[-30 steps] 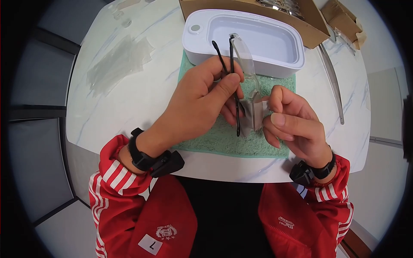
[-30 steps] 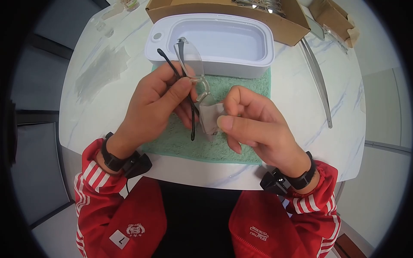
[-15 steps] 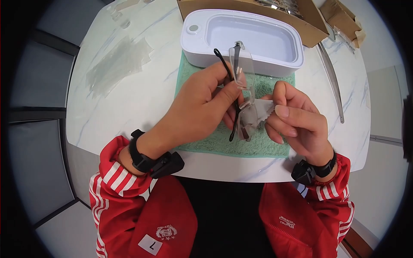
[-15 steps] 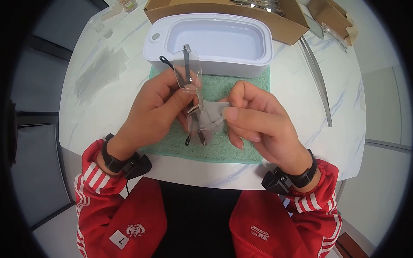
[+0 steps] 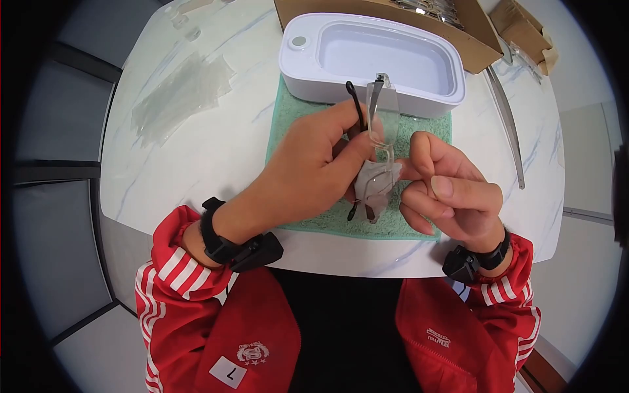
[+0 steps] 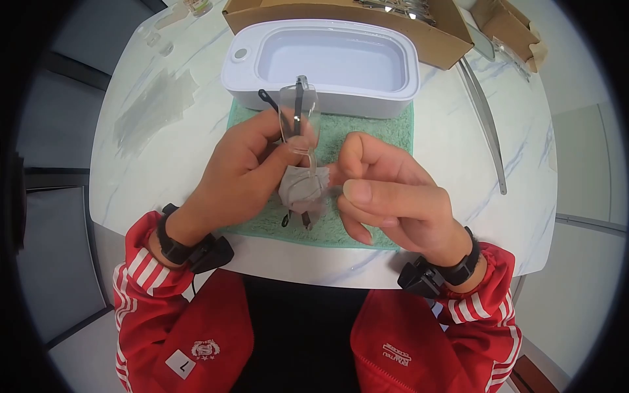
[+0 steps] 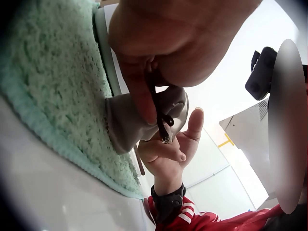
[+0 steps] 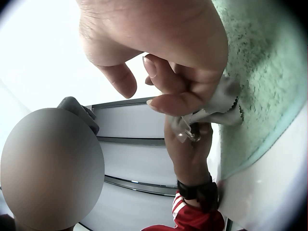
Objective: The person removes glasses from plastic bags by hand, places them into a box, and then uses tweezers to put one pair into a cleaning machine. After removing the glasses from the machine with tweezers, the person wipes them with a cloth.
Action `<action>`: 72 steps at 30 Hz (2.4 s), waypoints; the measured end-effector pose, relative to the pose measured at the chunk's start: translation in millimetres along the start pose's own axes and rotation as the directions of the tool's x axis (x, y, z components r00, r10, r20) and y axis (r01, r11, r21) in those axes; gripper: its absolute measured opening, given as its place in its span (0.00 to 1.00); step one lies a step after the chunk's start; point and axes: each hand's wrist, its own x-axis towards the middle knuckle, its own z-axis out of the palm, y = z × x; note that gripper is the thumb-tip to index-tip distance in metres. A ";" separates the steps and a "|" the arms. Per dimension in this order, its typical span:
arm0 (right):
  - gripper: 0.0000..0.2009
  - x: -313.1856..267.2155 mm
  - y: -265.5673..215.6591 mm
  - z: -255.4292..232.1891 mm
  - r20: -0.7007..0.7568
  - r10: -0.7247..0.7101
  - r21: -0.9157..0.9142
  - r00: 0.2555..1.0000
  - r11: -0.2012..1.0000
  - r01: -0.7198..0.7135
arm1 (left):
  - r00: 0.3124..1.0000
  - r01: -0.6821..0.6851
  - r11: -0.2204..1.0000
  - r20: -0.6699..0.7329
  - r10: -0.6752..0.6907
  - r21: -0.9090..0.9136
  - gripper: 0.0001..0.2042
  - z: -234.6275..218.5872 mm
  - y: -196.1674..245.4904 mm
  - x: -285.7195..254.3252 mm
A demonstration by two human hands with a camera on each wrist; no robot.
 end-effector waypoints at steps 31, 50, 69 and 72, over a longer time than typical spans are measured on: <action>0.07 -0.9 -1.4 -4.2 -0.068 -0.133 -0.061 0.989 0.990 0.129 | 0.998 -0.008 0.991 -0.057 0.000 -0.133 0.09 -1.7 8.6 -1.0; 0.08 -1.3 -3.2 0.6 -0.023 -0.037 -0.056 0.999 0.998 0.036 | 0.995 -0.033 0.984 -0.097 0.017 -0.173 0.07 -4.5 7.5 0.6; 0.07 -15.3 -18.4 -1.9 -0.270 -0.483 -0.732 0.833 0.665 0.149 | 0.997 -0.011 0.944 -0.076 -0.015 -0.330 0.11 -8.2 5.7 4.2; 0.07 -16.1 -27.6 3.1 -0.342 -0.363 -0.920 0.867 0.318 -0.230 | 0.998 -0.018 0.944 -0.066 -0.004 -0.330 0.11 -7.9 5.1 5.4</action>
